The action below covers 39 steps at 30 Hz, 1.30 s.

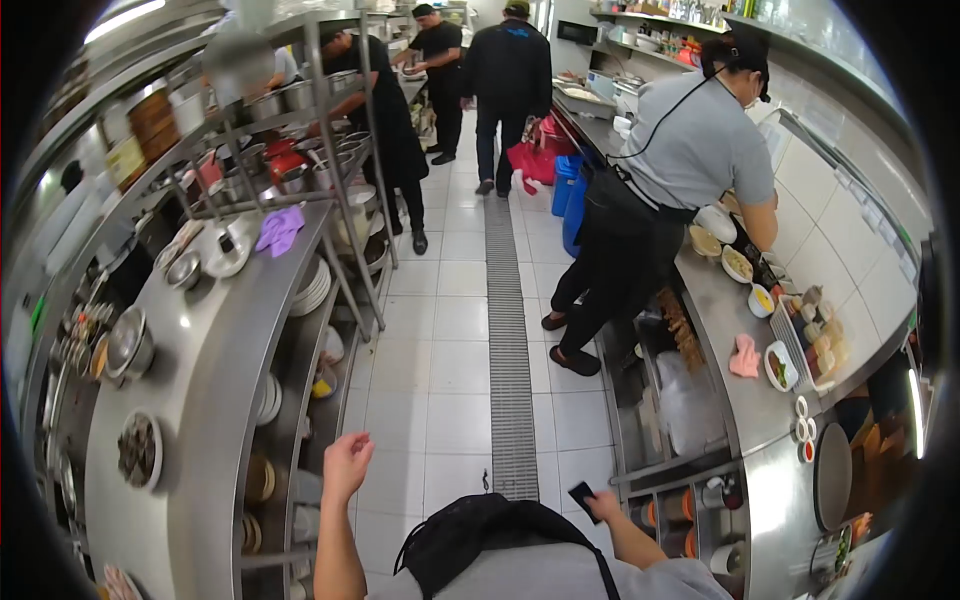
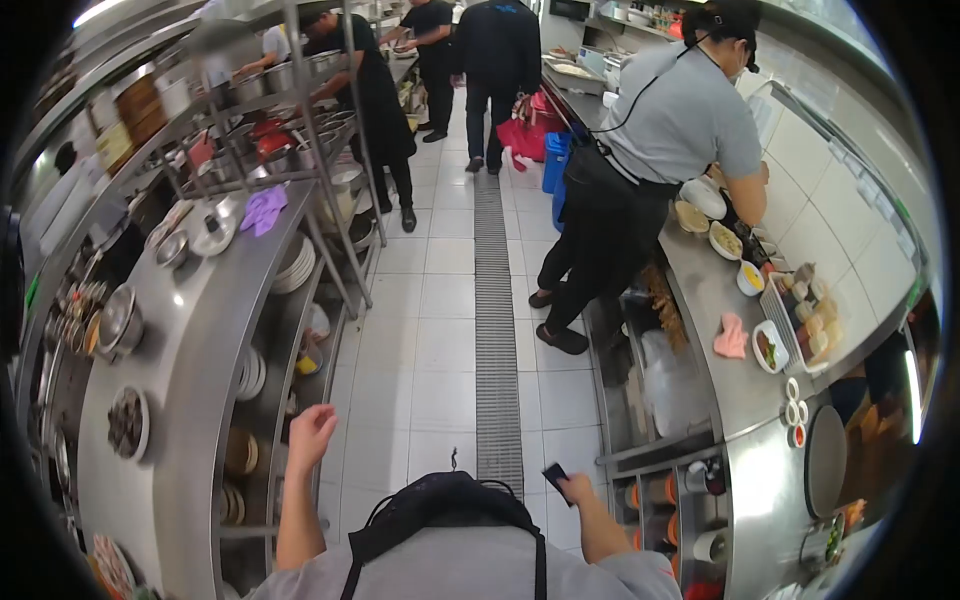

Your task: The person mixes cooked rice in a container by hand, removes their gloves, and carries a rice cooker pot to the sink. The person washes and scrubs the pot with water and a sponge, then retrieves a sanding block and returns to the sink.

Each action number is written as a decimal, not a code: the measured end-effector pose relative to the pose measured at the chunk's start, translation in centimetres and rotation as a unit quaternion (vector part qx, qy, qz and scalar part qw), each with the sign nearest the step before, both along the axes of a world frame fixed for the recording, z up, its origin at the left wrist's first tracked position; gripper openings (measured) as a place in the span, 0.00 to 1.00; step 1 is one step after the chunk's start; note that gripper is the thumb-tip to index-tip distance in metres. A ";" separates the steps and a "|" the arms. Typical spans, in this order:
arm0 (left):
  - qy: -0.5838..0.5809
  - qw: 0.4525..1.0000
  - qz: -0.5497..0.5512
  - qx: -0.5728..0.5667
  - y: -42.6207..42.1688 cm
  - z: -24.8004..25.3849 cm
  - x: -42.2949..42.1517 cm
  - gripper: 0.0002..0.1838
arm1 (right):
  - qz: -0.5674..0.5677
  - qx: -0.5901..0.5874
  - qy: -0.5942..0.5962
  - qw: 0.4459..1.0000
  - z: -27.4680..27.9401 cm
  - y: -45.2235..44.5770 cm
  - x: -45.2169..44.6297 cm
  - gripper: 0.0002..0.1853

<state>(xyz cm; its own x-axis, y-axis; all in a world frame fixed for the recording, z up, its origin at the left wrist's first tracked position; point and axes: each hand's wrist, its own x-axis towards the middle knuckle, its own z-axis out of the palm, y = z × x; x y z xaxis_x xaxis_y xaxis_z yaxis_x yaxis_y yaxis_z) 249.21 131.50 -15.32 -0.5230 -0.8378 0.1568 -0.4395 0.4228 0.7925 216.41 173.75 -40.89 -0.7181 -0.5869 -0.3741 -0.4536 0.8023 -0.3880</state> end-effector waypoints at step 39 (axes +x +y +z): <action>-0.003 0.994 -0.105 -0.013 -92.8 1.0 -120.7 0.11 | -0.158 -0.150 0.045 0.975 -2.1 -92.0 -112.1 0.15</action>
